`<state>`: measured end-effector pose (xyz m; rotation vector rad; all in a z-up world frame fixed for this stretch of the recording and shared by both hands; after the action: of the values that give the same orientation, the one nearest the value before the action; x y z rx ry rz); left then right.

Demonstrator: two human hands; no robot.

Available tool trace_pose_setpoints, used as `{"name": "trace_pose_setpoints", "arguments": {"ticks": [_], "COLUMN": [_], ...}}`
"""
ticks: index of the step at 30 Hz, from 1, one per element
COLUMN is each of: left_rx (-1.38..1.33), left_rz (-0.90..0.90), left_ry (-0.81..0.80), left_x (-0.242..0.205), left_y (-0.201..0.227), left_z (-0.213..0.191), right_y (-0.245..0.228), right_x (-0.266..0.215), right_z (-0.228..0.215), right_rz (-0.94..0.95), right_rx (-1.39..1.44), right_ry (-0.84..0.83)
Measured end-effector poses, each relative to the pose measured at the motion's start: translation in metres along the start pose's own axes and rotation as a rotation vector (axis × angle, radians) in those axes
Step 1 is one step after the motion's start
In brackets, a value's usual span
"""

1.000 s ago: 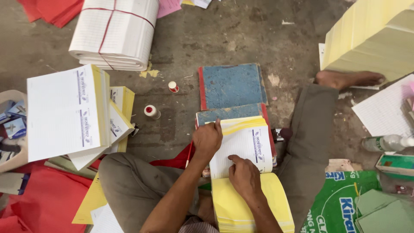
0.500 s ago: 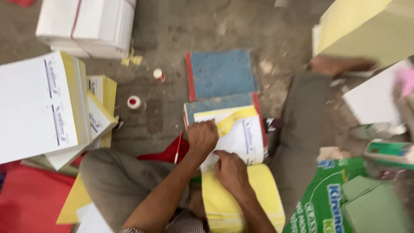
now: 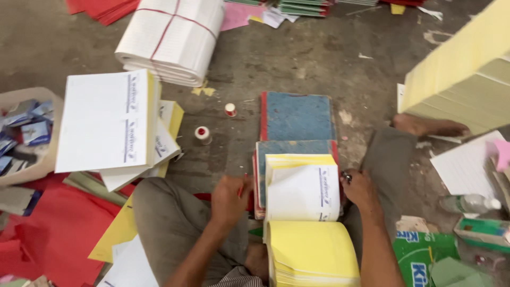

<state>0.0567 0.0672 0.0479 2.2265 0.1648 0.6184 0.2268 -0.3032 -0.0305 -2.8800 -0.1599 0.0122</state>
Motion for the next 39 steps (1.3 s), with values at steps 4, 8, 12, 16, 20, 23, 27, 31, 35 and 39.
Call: {"name": "trace_pose_setpoints", "arguments": {"ticks": [4,8,12,16,20,23,27,31,35,39], "left_rx": [-0.071,-0.143,0.158,0.347,0.337,0.256,0.273,0.189,0.019,-0.066], "left_rz": [-0.032,0.228,0.385,0.361,0.405,0.475,0.418,0.414,0.36,0.312], "left_ry": [-0.209,-0.207,-0.29,-0.27,-0.242,-0.174,-0.166,-0.115,-0.071,-0.119], "left_x": [-0.038,-0.046,-0.031,-0.02,-0.022,-0.026,-0.023,-0.016,-0.012,-0.008], "left_y": [0.018,0.036,0.03,-0.001,-0.01,-0.008,-0.011,-0.005,-0.001,0.002], "left_z": [0.016,0.054,0.102,0.12,0.112,0.104,0.103,0.095,0.088,0.094], "right_y": [0.021,0.008,-0.035,-0.089,-0.128,-0.142,-0.142,-0.139,-0.137,-0.126], "right_x": [0.011,-0.002,-0.031,-0.049,-0.048,-0.049,-0.05,-0.057,-0.06,-0.052], "right_z": [0.023,-0.03,-0.119,-0.159,-0.147,-0.128,-0.112,-0.1,-0.088,-0.096], "right_rz": [0.008,-0.154,-0.176,-0.203,-0.179,-0.159,-0.128,-0.111,-0.13,-0.102], "right_rx": [0.173,0.212,0.228,0.293,0.387,0.359,0.292,0.294,0.334,0.355], "right_ry": [0.015,0.208,0.395,0.396,0.223,0.155,0.143,0.157,0.206,0.296]}}
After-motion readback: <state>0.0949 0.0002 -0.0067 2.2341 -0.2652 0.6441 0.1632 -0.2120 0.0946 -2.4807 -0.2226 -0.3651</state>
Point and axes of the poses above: each hand's wrist, its own x-axis towards the middle knuckle, its own z-axis out of the palm, y = z × x, the point moved 5 cm from there along x, towards the middle knuckle
